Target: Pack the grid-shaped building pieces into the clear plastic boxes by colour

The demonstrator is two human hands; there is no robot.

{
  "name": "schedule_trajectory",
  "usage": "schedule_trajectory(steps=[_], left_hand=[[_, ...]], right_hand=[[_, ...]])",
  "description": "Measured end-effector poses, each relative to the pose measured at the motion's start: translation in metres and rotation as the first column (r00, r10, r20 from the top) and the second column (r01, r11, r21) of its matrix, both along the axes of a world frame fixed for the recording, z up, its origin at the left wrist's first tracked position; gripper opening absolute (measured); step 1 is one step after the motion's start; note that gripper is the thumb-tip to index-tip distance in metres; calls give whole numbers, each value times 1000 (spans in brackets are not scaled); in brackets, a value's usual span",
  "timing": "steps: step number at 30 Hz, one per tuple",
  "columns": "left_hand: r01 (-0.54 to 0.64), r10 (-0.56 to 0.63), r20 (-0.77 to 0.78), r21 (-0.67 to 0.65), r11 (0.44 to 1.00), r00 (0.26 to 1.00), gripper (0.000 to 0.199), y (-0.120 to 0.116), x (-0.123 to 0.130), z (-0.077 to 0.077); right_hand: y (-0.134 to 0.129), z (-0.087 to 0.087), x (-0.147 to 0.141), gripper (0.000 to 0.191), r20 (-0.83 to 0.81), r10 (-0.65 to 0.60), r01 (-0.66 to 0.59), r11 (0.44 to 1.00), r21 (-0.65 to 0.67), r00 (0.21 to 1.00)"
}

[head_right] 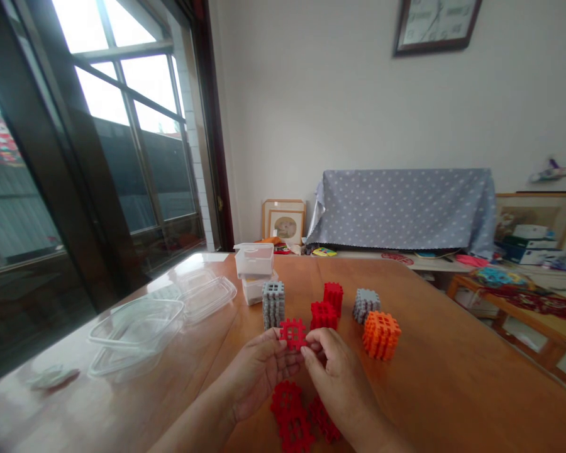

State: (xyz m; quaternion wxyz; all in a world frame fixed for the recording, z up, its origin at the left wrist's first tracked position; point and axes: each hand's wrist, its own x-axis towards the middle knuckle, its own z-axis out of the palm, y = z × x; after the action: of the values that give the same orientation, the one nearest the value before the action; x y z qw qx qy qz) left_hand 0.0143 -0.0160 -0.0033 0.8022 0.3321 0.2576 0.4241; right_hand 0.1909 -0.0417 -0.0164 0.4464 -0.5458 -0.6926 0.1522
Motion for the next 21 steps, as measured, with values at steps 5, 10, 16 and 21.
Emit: schedule_trajectory(steps=[5, 10, 16, 21], left_hand=[[2, -2, 3, -10, 1000, 1000, 16, 0, 0, 0], [16, -16, 14, 6, 1000, 1000, 14, 1, -2, -3], [40, -40, -2, 15, 999, 999, 19, -1, 0, -2], [15, -11, -70, 51, 999, 997, 45, -4, 5, 0]], right_hand=[[0, 3, 0, 9, -7, 20, -20, 1000, 10, 1000], [-3, 8, 0, 8, -10, 46, -46, 999, 21, 999], [-4, 16, 5, 12, 59, 66, -67, 998, 8, 996], [9, 15, 27, 15, -65, -38, 43, 996, 80, 997]])
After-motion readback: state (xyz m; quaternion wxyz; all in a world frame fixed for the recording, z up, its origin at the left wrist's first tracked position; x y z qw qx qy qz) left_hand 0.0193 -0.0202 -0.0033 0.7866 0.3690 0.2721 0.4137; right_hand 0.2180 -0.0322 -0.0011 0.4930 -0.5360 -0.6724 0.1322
